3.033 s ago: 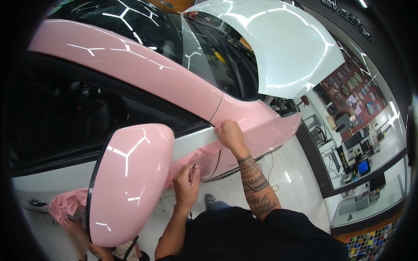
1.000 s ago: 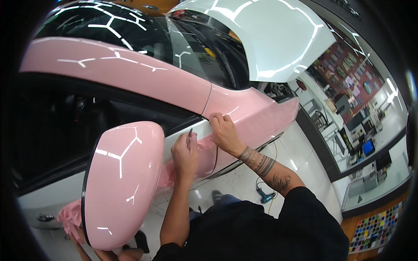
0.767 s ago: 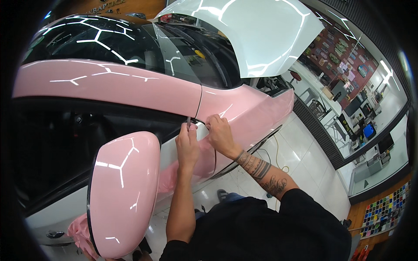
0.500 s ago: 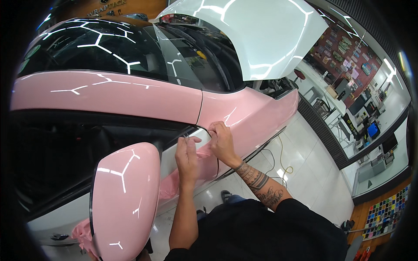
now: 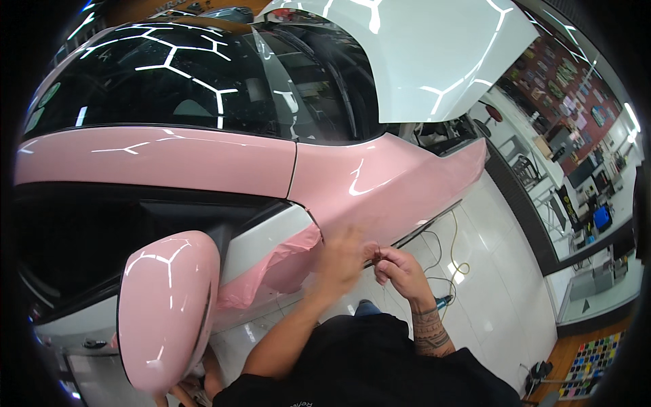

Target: The person applies a pink vinyl wrap to the side of a white car, smoothing it with a squeegee and cutting excess material with a knife. They work on the front fender and door area, using a heat gun to help the vinyl conform to the curves.

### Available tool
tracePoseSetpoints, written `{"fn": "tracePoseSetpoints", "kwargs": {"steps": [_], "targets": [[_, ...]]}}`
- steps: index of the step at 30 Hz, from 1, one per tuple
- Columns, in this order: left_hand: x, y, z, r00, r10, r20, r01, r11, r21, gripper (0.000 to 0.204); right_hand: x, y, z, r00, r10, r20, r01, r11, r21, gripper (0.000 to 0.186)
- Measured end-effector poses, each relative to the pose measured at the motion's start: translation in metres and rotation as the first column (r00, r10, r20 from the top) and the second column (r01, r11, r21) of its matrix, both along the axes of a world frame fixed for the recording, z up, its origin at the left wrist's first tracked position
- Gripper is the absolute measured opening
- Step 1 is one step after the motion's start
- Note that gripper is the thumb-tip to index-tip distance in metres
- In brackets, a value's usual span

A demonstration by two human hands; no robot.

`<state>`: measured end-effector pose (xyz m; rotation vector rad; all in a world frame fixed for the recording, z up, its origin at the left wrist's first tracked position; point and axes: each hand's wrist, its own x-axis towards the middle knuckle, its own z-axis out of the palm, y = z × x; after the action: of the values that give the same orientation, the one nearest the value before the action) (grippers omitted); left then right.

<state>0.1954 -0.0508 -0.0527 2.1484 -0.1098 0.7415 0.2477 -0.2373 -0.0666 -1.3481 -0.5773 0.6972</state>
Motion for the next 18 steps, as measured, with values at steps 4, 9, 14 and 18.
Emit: {"fn": "tracePoseSetpoints", "kwargs": {"steps": [4, 9, 14, 18], "targets": [[0.004, 0.05, 0.026, 0.898, 0.439, 0.04, -0.439, 0.886, 0.146, 0.032, 0.022, -0.054, -0.014, 0.96, -0.156, -0.234, 0.172, 0.984, 0.05, 0.032], [0.004, 0.06, 0.014, 0.861, 0.487, 0.146, -0.506, 0.79, 0.347, 0.026, 0.061, -0.127, -0.049, 0.994, -0.094, 0.059, 0.1, 0.987, -0.124, 0.04], [0.01, 0.045, 0.018, 0.817, 0.566, 0.111, -0.555, 0.719, 0.417, 0.015, 0.081, -0.249, -0.176, 0.856, 0.073, -0.512, -0.307, 0.868, -0.39, 0.049], [0.007, 0.039, 0.024, 0.764, 0.645, 0.023, -0.545, 0.624, 0.56, 0.013, 0.04, -0.343, -0.319, 0.843, 0.536, 0.046, -0.301, 0.539, -0.787, 0.052]]}}
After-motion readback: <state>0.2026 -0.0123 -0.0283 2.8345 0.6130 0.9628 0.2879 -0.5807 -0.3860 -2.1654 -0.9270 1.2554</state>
